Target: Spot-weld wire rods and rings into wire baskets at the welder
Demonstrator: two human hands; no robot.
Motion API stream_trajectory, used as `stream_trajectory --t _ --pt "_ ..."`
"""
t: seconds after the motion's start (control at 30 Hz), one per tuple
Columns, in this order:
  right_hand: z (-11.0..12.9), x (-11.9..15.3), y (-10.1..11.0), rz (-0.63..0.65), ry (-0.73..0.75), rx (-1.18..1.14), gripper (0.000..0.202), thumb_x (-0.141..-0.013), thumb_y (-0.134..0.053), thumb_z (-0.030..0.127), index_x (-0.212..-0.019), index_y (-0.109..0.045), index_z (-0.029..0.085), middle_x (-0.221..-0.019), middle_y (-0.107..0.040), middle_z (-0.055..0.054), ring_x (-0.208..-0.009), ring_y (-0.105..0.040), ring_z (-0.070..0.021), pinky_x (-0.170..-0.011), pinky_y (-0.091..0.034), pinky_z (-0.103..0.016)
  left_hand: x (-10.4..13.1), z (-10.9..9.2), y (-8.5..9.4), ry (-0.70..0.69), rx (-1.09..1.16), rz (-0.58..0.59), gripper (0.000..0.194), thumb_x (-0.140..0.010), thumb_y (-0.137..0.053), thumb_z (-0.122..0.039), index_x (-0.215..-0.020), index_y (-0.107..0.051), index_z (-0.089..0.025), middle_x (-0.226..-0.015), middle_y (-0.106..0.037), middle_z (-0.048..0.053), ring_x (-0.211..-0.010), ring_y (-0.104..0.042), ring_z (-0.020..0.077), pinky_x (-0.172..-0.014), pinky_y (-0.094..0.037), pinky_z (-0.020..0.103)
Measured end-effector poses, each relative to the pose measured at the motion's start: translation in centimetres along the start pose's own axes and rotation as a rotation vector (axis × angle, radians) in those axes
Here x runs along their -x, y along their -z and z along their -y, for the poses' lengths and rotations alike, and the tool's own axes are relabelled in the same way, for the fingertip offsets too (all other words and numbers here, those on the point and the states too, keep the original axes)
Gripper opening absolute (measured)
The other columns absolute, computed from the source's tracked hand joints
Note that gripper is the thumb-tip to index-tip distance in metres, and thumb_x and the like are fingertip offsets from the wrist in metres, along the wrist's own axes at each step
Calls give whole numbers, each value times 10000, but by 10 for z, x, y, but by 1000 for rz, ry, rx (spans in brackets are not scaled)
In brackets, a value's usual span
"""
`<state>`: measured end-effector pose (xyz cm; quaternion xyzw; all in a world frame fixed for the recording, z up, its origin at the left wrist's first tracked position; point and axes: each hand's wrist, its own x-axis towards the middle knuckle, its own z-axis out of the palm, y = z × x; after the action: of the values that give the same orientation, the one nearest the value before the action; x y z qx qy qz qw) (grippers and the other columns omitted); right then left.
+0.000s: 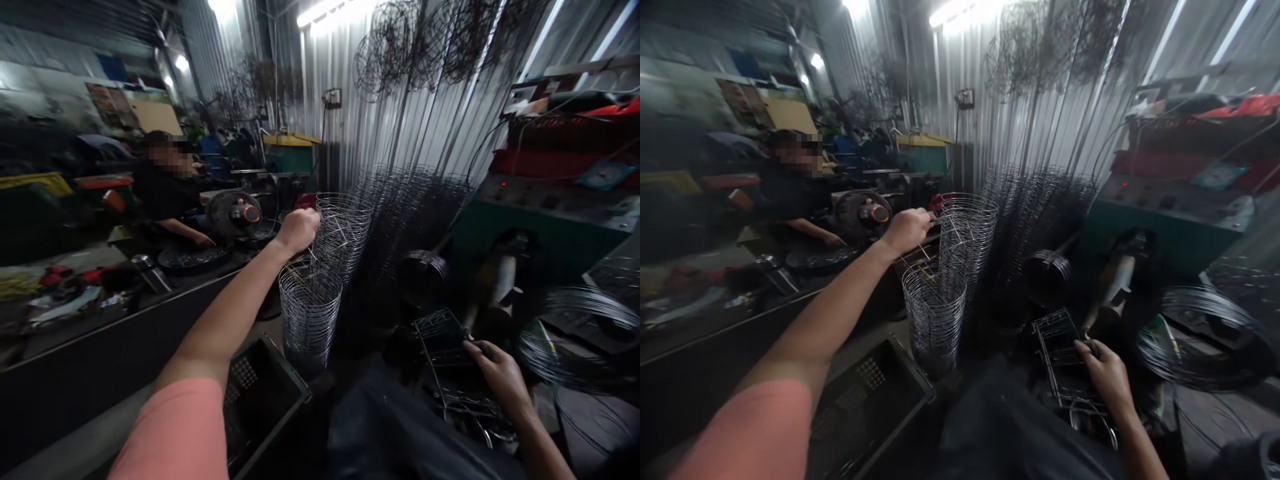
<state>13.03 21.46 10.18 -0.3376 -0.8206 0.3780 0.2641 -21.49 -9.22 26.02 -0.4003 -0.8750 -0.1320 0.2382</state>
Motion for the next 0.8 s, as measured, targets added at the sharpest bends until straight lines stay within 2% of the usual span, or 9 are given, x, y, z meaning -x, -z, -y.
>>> stream_trajectory --t 0.07,0.2,0.3,0.37,0.5,0.67,0.8 --pt "-1 6 -2 -12 -5 34 400 -631 -594 546 -723 -706 173 -653 -696 -47 -656 -641 -232 -538 -455 -257 19 -4 -32 -5 -28 50 253 -886 -376 -83 -968 -609 -27 -929 -631 109 -870 -535 169 -902 -393 364" --pt "-9 18 -2 6 -53 42 431 -636 -570 576 -737 -700 178 -655 -693 -39 -677 -641 -235 -555 -461 -260 71 -23 -117 -44 -70 181 210 -839 -446 -32 -795 -641 -96 -774 -644 79 -781 -563 170 -926 -385 425" --pt "-10 26 -5 28 -91 51 440 -619 -575 586 -735 -694 179 -652 -690 -34 -664 -637 -230 -546 -457 -259 97 -28 -159 -59 -90 220 228 -842 -448 -45 -776 -648 -130 -757 -649 81 -782 -580 202 -974 -316 555" --pt "-7 29 -9 36 -82 67 431 -614 -577 587 -710 -689 182 -641 -685 -32 -661 -633 -227 -550 -454 -258 102 -27 -171 -77 -93 223 247 -859 -425 -63 -811 -655 -141 -798 -656 94 -816 -585 222 -1006 -245 605" --pt "2 32 -19 39 -30 71 411 -634 -572 577 -699 -688 188 -658 -689 -34 -678 -635 -223 -583 -457 -261 98 -25 -174 -119 -105 199 275 -875 -397 -88 -853 -664 -149 -847 -655 104 -866 -582 239 -1049 -148 626" --pt "5 37 -26 50 -14 62 407 -650 -573 570 -698 -686 183 -633 -675 -33 -639 -619 -209 -563 -450 -257 102 -16 -178 -85 -123 194 303 -890 -362 -101 -987 -645 -147 -880 -655 112 -846 -596 238 -1023 -176 668" --pt "10 43 -28 30 21 64 398 -660 -567 559 -674 -680 178 -602 -656 -27 -607 -596 -194 -533 -430 -250 108 -12 -186 -145 -112 241 300 -881 -376 -94 -1013 -637 -161 -888 -660 102 -851 -606 230 -1030 -217 632"
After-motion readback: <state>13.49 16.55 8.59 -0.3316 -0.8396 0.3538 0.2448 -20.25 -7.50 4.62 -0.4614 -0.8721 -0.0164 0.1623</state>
